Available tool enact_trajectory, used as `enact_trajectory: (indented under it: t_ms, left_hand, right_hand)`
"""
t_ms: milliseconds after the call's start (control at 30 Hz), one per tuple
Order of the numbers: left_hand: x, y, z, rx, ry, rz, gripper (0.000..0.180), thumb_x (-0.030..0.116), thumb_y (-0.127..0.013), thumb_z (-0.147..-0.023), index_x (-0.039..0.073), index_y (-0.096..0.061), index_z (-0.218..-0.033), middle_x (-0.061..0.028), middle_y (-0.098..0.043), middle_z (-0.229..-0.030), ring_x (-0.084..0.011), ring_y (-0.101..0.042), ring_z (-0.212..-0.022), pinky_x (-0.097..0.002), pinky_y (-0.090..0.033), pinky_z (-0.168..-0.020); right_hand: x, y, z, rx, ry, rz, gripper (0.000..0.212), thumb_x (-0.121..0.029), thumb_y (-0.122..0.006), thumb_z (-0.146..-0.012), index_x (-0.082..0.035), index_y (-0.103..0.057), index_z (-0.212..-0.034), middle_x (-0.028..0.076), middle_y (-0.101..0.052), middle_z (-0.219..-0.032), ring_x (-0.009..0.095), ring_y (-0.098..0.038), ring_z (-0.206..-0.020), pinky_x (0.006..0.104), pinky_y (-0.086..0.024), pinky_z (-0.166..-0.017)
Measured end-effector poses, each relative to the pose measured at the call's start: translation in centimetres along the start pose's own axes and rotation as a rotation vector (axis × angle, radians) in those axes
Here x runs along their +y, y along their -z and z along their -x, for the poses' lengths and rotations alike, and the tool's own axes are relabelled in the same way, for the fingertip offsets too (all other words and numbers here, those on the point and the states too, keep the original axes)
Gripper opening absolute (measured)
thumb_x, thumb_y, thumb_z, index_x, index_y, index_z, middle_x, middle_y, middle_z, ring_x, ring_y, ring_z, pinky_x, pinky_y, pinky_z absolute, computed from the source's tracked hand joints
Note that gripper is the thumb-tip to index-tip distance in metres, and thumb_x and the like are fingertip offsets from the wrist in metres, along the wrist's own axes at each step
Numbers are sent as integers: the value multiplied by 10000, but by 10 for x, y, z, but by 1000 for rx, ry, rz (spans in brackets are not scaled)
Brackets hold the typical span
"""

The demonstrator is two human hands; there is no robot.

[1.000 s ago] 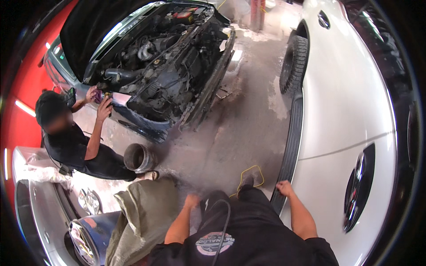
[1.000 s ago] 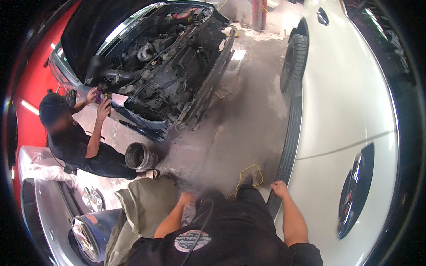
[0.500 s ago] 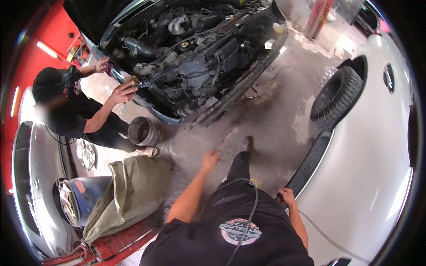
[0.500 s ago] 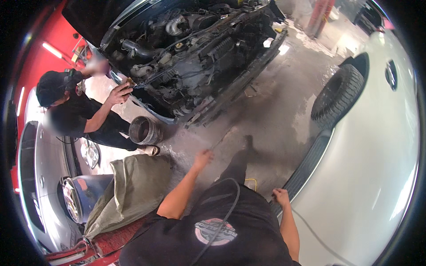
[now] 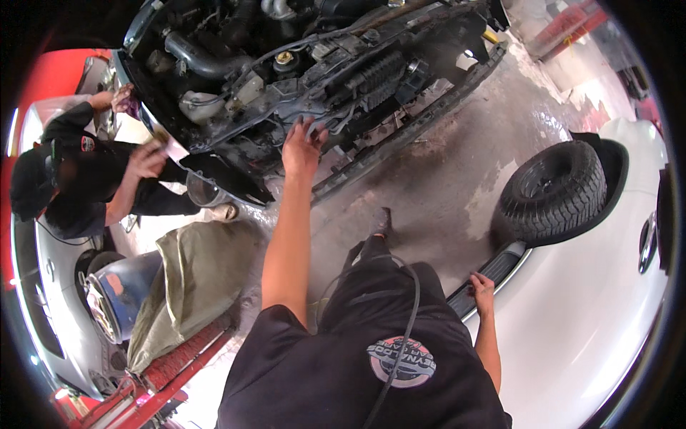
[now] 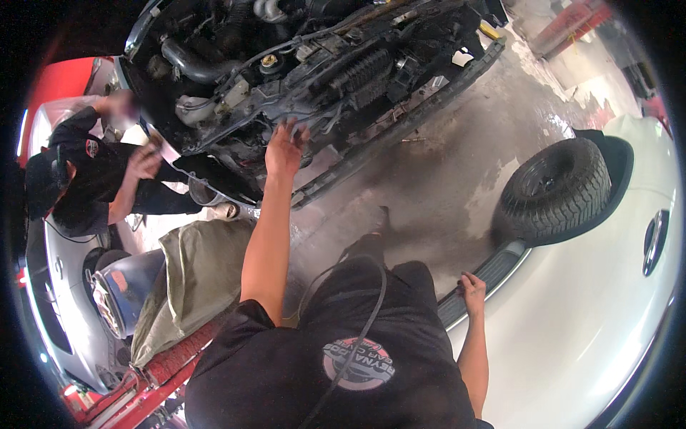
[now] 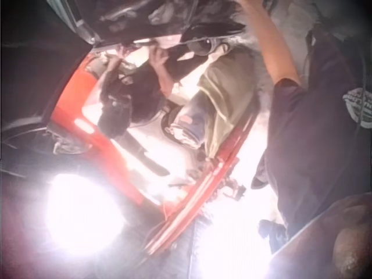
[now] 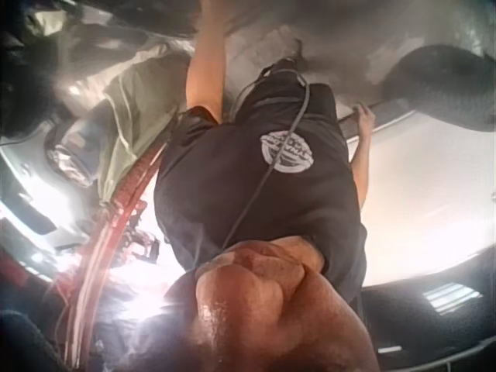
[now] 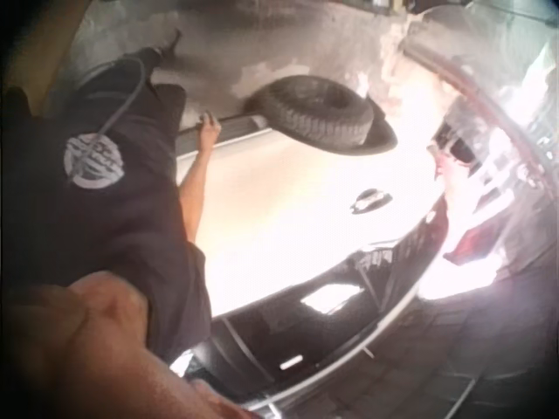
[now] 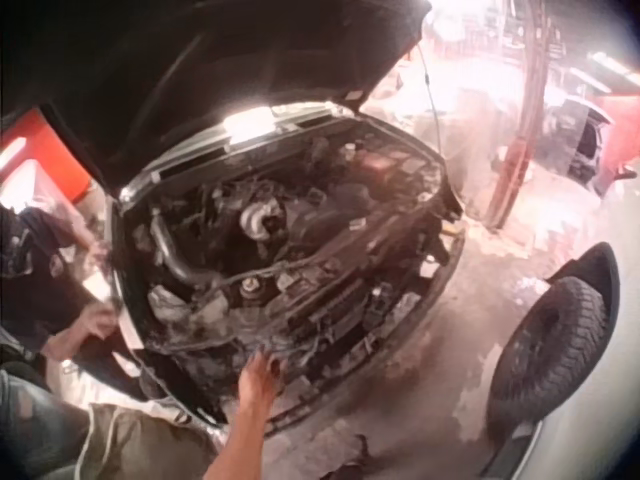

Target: The person removes a headlight assembly from the front of a car, places it on the floor, then kneels to remove bolts and a metal support bar from the front bumper area using a ratchet and socket. The removed parts are set aside on the floor.

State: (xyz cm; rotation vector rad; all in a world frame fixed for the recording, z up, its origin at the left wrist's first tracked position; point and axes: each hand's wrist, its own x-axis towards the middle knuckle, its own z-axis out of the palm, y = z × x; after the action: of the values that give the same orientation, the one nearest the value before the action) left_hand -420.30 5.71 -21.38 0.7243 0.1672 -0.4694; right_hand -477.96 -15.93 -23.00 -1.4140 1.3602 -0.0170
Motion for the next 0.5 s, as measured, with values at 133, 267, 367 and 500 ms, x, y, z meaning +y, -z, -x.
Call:
enact_trajectory:
  t_ms: [133,267,367,500]
  left_hand:
    - [-21,-17,-28,27,-5,181,217,192,-552,-1010,44,-507,-1163,-145,-597,-1184,-335,-630,-1051,-467,-577,-905]
    - [-30,-25,-34,69,-49,287,183,154,-564,-1000,30,-542,-1132,-141,-618,-1124,-313,-644,-1037,-444,-593,-896]
    - [-33,-34,-28,54,-98,299,210,115,-567,-992,2,-544,-1168,-135,-624,-1113,-316,-653,-1031,-435,-603,-868]
    - [-40,-44,-25,94,-250,209,165,105,-579,-987,-30,-575,-1082,-135,-641,-1068,-316,-689,-908,-411,-625,-753]
  right_hand:
    - [-26,-8,-25,-205,71,206,403,-251,-631,-929,52,-663,-1191,133,-705,-873,151,-649,-676,284,-536,-583]
    - [-17,6,-52,-278,14,237,379,-214,-636,-923,61,-665,-1182,132,-715,-857,161,-648,-634,289,-525,-539]
    - [-13,29,-71,-307,11,350,364,-184,-645,-917,67,-663,-1180,132,-714,-854,167,-644,-622,296,-520,-520]
    - [-34,61,-94,-319,62,407,361,-170,-652,-911,79,-661,-1172,129,-714,-877,174,-640,-611,300,-515,-512]
